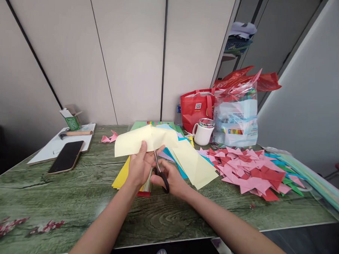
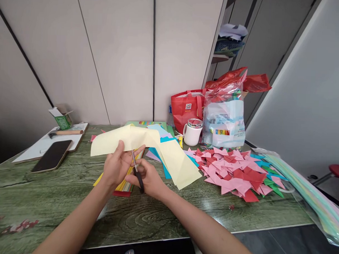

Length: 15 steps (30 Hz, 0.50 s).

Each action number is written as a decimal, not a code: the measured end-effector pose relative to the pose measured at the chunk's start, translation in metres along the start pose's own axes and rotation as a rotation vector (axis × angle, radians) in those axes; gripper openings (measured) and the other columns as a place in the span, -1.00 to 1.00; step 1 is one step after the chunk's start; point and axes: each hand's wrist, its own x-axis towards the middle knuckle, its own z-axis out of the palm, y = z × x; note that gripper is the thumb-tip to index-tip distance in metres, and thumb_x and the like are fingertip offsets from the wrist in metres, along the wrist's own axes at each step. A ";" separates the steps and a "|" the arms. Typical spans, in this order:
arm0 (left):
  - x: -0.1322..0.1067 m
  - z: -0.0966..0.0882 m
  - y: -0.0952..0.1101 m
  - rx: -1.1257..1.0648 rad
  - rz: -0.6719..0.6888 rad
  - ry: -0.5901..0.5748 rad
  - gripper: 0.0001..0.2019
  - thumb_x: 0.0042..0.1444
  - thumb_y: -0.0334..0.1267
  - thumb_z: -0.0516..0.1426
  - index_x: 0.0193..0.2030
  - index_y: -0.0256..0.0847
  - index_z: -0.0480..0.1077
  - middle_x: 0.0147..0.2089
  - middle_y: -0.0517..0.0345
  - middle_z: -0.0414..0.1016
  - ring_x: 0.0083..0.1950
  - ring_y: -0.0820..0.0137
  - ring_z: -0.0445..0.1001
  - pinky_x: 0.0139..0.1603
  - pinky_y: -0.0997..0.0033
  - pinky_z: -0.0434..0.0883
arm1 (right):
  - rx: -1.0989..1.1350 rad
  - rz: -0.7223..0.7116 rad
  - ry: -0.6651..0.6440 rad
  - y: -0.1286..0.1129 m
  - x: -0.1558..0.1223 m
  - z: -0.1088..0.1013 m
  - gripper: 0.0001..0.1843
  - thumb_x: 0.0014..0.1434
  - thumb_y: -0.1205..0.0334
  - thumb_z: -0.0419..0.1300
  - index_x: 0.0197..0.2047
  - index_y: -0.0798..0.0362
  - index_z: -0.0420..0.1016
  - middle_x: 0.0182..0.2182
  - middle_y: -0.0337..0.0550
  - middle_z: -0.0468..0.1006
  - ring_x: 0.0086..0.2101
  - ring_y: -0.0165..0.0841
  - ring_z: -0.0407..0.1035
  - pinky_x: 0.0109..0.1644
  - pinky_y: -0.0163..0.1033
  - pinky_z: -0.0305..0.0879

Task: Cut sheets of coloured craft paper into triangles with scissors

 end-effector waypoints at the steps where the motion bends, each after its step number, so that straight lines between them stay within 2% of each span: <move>1: 0.000 0.000 -0.001 0.001 -0.002 0.014 -0.72 0.00 -0.23 0.14 -0.13 -0.29 0.34 -0.04 -0.10 0.45 0.05 0.22 0.36 0.01 0.15 0.34 | 0.019 0.006 0.005 0.001 0.000 -0.001 -0.54 -0.15 -0.01 0.28 -0.28 0.02 0.17 -0.63 -0.42 0.18 -0.61 -0.51 0.04 -0.54 -0.39 -0.03; 5: -0.002 0.001 -0.007 0.025 -0.053 0.076 -0.65 -0.09 -0.26 0.21 -0.12 -0.28 0.34 -0.09 -0.07 0.49 -0.04 0.20 0.43 -0.05 0.18 0.39 | 0.078 0.007 0.026 0.002 0.001 -0.002 -0.54 -0.14 0.01 0.29 -0.31 0.00 0.12 -0.59 -0.40 0.23 -0.59 -0.50 0.10 -0.51 -0.37 0.03; 9: -0.001 -0.002 -0.010 0.089 -0.024 0.137 -0.66 -0.16 -0.33 0.25 -0.18 -0.28 0.36 -0.20 0.00 0.53 -0.16 0.22 0.50 -0.13 0.19 0.44 | 0.109 0.012 0.042 0.001 0.002 -0.003 -0.55 -0.15 0.02 0.29 -0.32 -0.01 0.13 -0.58 -0.39 0.25 -0.58 -0.48 0.16 -0.45 -0.33 0.13; 15: 0.004 -0.009 -0.013 0.096 -0.030 0.069 -0.72 -0.15 -0.33 0.25 -0.24 -0.32 0.39 -0.26 0.01 0.55 -0.24 0.27 0.52 -0.18 0.22 0.45 | 0.128 0.043 0.095 -0.002 0.002 -0.003 -0.56 -0.15 -0.03 0.27 -0.35 0.00 0.13 -0.58 -0.38 0.24 -0.57 -0.46 0.22 -0.39 -0.27 0.21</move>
